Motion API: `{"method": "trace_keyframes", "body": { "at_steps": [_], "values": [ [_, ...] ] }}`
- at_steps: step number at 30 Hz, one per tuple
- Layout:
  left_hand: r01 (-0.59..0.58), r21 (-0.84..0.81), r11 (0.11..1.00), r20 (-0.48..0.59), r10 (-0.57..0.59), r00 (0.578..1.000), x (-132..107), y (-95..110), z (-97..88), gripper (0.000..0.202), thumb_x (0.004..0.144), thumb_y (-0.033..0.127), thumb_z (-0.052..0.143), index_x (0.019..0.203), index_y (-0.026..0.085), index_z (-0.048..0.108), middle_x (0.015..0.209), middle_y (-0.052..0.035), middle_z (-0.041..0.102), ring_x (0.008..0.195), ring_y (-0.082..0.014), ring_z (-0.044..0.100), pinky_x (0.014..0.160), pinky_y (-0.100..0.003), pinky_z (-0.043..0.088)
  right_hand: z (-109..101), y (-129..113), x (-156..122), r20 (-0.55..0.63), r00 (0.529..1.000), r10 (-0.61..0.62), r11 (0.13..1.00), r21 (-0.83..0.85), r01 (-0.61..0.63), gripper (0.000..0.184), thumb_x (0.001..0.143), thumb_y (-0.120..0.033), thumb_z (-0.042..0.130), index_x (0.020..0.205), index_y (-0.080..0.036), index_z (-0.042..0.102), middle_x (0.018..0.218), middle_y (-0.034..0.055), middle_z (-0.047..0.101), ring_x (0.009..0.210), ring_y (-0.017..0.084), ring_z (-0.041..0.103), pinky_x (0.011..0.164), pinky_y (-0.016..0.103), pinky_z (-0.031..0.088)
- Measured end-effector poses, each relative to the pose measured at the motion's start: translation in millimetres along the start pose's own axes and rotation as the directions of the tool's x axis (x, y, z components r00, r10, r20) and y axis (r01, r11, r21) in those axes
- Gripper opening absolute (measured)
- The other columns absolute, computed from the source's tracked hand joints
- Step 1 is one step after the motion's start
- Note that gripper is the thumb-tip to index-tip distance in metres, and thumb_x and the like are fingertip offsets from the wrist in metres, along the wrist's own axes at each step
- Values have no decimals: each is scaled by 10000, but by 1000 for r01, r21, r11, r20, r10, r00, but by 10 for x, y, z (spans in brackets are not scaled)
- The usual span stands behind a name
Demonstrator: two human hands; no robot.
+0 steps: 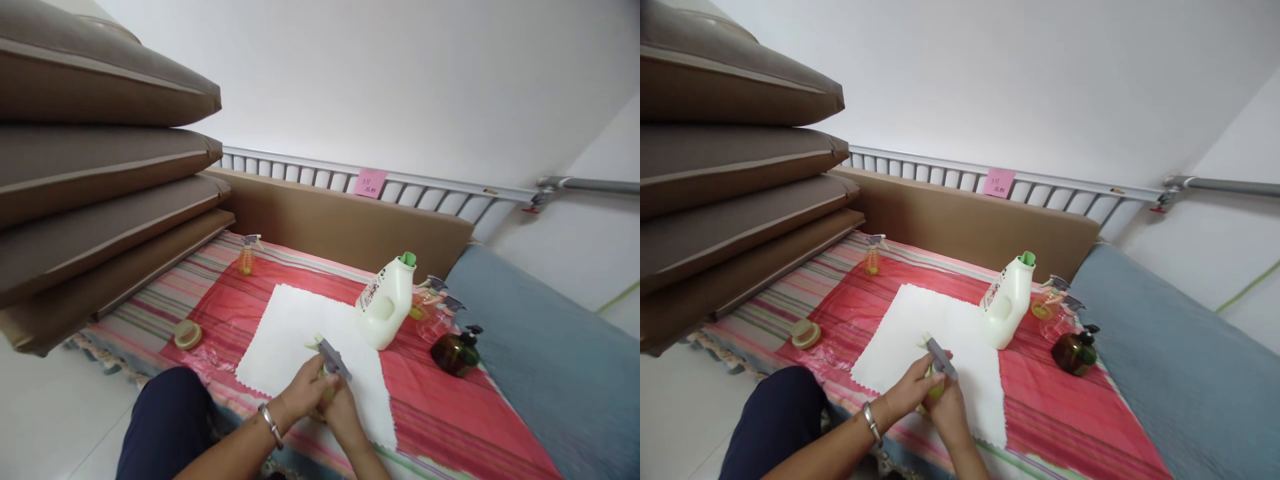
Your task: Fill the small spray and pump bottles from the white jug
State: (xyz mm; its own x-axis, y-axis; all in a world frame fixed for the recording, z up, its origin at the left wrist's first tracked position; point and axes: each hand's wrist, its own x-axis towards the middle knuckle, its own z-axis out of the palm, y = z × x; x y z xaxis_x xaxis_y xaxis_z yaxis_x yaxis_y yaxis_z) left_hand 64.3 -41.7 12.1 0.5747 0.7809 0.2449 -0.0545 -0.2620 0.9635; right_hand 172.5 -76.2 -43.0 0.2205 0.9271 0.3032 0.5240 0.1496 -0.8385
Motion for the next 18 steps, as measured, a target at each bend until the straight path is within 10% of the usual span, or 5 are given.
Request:
{"method": "trace_keyframes", "body": {
  "at_steps": [6,12,18],
  "values": [
    [14,-83,996,-235,-33,971,89,76,-6,217,717,231,611,913,146,649,953,-82,687,958,-254,591,896,-383,425,-22,32,-72,-35,997,73,997,-7,-73,524,659,-298,674,1141,-157,527,1079,127,649,981,298,614,864,407,491],
    [-117,-497,860,-368,-87,926,179,630,-210,149,745,278,624,809,154,572,771,-16,633,682,-149,616,729,-314,494,-46,-10,-75,-70,989,134,991,13,-133,671,564,-349,769,1148,-147,508,1096,121,622,1023,313,576,903,420,451],
    [-131,-233,964,-560,-23,828,224,903,-695,248,698,297,679,593,167,495,457,80,474,420,-70,450,470,-192,376,-29,-18,-75,-86,979,187,982,3,-188,629,549,-219,726,1137,-180,506,1147,98,596,1096,284,535,981,426,382]
  ]
}}
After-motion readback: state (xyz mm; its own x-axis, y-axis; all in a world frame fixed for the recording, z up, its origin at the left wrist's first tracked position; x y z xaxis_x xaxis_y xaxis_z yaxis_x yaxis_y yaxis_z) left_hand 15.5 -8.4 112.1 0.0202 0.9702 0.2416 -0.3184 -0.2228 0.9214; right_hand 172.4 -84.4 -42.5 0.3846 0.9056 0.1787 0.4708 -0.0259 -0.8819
